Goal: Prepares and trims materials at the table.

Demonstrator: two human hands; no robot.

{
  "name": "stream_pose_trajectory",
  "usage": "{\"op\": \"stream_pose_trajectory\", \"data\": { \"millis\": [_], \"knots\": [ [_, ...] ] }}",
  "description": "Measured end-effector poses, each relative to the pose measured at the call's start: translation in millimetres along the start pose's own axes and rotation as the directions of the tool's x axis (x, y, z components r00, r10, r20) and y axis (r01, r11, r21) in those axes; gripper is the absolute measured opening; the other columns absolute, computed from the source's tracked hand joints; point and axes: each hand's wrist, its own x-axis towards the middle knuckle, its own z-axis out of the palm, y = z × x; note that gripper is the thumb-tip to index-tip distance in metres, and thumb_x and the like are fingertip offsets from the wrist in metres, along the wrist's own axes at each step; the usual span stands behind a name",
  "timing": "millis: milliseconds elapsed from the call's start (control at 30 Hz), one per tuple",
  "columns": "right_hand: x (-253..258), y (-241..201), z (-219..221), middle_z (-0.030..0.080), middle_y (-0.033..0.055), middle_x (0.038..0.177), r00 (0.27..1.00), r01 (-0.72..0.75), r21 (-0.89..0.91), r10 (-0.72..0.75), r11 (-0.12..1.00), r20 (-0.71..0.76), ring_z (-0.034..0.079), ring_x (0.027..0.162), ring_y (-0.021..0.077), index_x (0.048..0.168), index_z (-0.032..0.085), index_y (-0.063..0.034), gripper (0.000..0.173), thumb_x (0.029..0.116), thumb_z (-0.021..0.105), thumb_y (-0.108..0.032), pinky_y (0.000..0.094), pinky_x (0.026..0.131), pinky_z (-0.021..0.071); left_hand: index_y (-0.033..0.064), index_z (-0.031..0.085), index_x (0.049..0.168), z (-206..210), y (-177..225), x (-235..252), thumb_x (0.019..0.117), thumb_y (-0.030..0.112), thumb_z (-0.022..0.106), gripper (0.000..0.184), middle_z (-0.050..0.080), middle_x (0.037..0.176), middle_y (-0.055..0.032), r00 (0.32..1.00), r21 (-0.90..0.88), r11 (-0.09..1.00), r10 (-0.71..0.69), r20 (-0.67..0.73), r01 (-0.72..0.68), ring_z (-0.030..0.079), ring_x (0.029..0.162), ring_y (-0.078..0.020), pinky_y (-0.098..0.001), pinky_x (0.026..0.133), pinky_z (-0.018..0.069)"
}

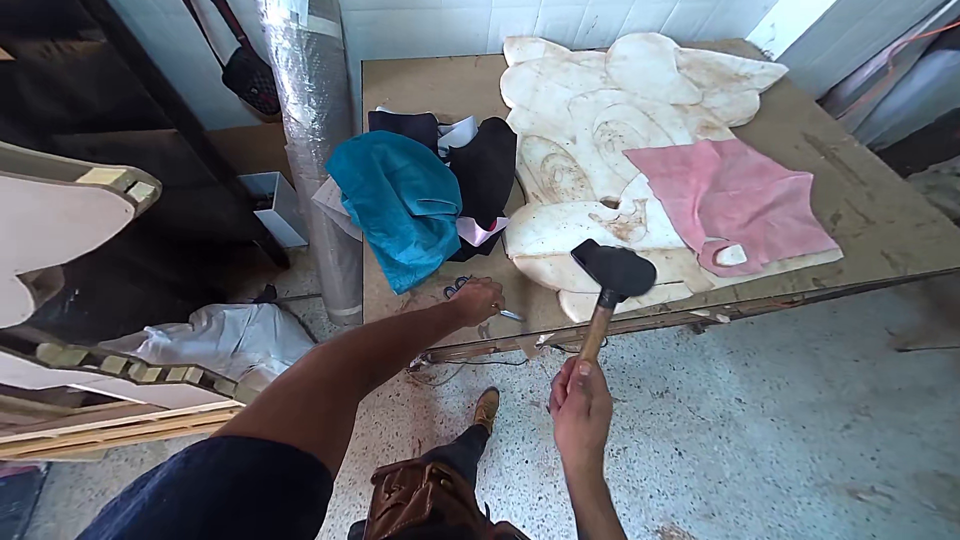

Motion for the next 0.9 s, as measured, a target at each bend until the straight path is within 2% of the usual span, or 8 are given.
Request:
{"op": "stream_pose_trajectory", "data": {
  "millis": [67, 133, 200, 300, 400, 500, 667, 900],
  "knots": [
    [-8.2, 61.4, 5.1, 0.051, 0.0013, 0.064, 0.999, -0.039, -0.271, 0.045, 0.962, 0.017, 0.051, 0.050, 0.0184, 0.102, 0.061, -0.0113, 0.061, 0.1062, 0.027, -0.061, 0.0416, 0.046, 0.0481, 0.0303, 0.075, 0.108, 0.6, -0.6, 1.2, 0.0968, 0.036, 0.067, 0.015, 0.067, 0.112, 0.0064, 1.000, -0.024, 1.000, -0.009, -0.004, 0.009, 0.059, 0.115, -0.0170, -0.0469, 0.101, 0.0484],
    [-10.2, 104.1, 1.0, 0.056, 0.0016, 0.066, 0.964, -0.200, -0.428, 0.256, 0.882, 0.078, 0.058, 0.058, 0.0200, 0.104, 0.066, -0.0135, 0.064, 0.1033, 0.031, -0.066, 0.0467, 0.055, 0.0530, 0.0306, 0.076, 0.107, 1.3, 0.6, -0.2, 0.0953, 0.035, 0.069, 0.015, 0.068, 0.112, 0.0066, 0.999, -0.068, 0.997, -0.036, -0.004, 0.036, 0.059, 0.115, -0.0165, -0.0462, 0.103, 0.0478],
    [9.0, 87.4, -5.2, 0.053, 0.0036, 0.064, 0.943, -0.261, -0.354, 0.316, 0.898, 0.105, 0.054, 0.053, 0.0212, 0.104, 0.065, -0.0111, 0.061, 0.1049, 0.033, -0.063, 0.0439, 0.049, 0.0491, 0.0302, 0.076, 0.107, -4.4, -5.0, 4.1, 0.0941, 0.035, 0.070, 0.015, 0.068, 0.113, 0.0059, 0.998, -0.099, 0.994, -0.057, -0.014, 0.055, 0.060, 0.115, -0.0172, -0.0465, 0.104, 0.0480],
    [13.0, 41.3, -15.7, 0.045, 0.0038, 0.060, 0.969, -0.212, -0.126, 0.225, 0.969, 0.099, 0.044, 0.046, 0.0208, 0.101, 0.062, -0.0121, 0.055, 0.1064, 0.035, -0.059, 0.0387, 0.041, 0.0416, 0.0294, 0.076, 0.107, -1.3, 0.3, 3.1, 0.0934, 0.037, 0.071, 0.016, 0.069, 0.112, 0.0047, 0.998, -0.097, 0.993, -0.061, 0.015, 0.062, 0.060, 0.116, -0.0186, -0.0477, 0.106, 0.0477],
    [9.7, 25.7, -12.4, 0.045, 0.0048, 0.060, 0.974, -0.181, -0.017, 0.181, 0.983, 0.135, 0.043, 0.044, 0.0208, 0.100, 0.061, -0.0109, 0.053, 0.1068, 0.037, -0.058, 0.0373, 0.039, 0.0407, 0.0262, 0.075, 0.108, -2.5, 5.6, -3.4, 0.0956, 0.035, 0.068, 0.017, 0.068, 0.113, 0.0038, 0.999, -0.029, 0.999, -0.020, -0.035, 0.019, 0.059, 0.117, -0.0190, -0.0455, 0.106, 0.0479],
    [-6.5, 46.5, -8.3, 0.046, 0.0061, 0.060, 0.945, -0.272, 0.003, 0.267, 0.962, 0.189, 0.043, 0.043, 0.0212, 0.101, 0.063, -0.0081, 0.054, 0.1071, 0.039, -0.056, 0.0370, 0.039, 0.0418, 0.0216, 0.075, 0.108, 1.7, 12.5, -10.7, 0.0983, 0.032, 0.065, 0.017, 0.067, 0.115, 0.0015, 0.994, 0.049, 0.998, 0.042, -0.101, -0.037, 0.060, 0.116, -0.0210, -0.0442, 0.100, 0.0513],
    [-22.1, 78.2, -1.4, 0.044, 0.0062, 0.059, 0.891, -0.406, -0.005, 0.397, 0.914, 0.219, 0.042, 0.042, 0.0208, 0.098, 0.061, -0.0069, 0.055, 0.1073, 0.039, -0.056, 0.0357, 0.037, 0.0409, 0.0208, 0.072, 0.111, 3.4, 15.6, -13.3, 0.0995, 0.029, 0.062, 0.017, 0.066, 0.116, 0.0015, 0.993, 0.135, 0.990, 0.055, -0.101, -0.041, 0.060, 0.114, -0.0219, -0.0456, 0.092, 0.0520],
    [4.8, 66.0, -9.5, 0.047, 0.0071, 0.059, 0.823, -0.504, -0.071, 0.503, 0.861, 0.262, 0.045, 0.040, 0.0199, 0.101, 0.062, -0.0049, 0.055, 0.1087, 0.038, -0.054, 0.0345, 0.036, 0.0436, 0.0250, 0.070, 0.115, 6.4, 11.8, -10.9, 0.1006, 0.042, 0.059, 0.025, 0.065, 0.119, 0.0020, 0.987, 0.175, 0.981, 0.110, -0.114, -0.089, 0.060, 0.115, -0.0220, -0.0470, 0.090, 0.0520]
  ]
}}
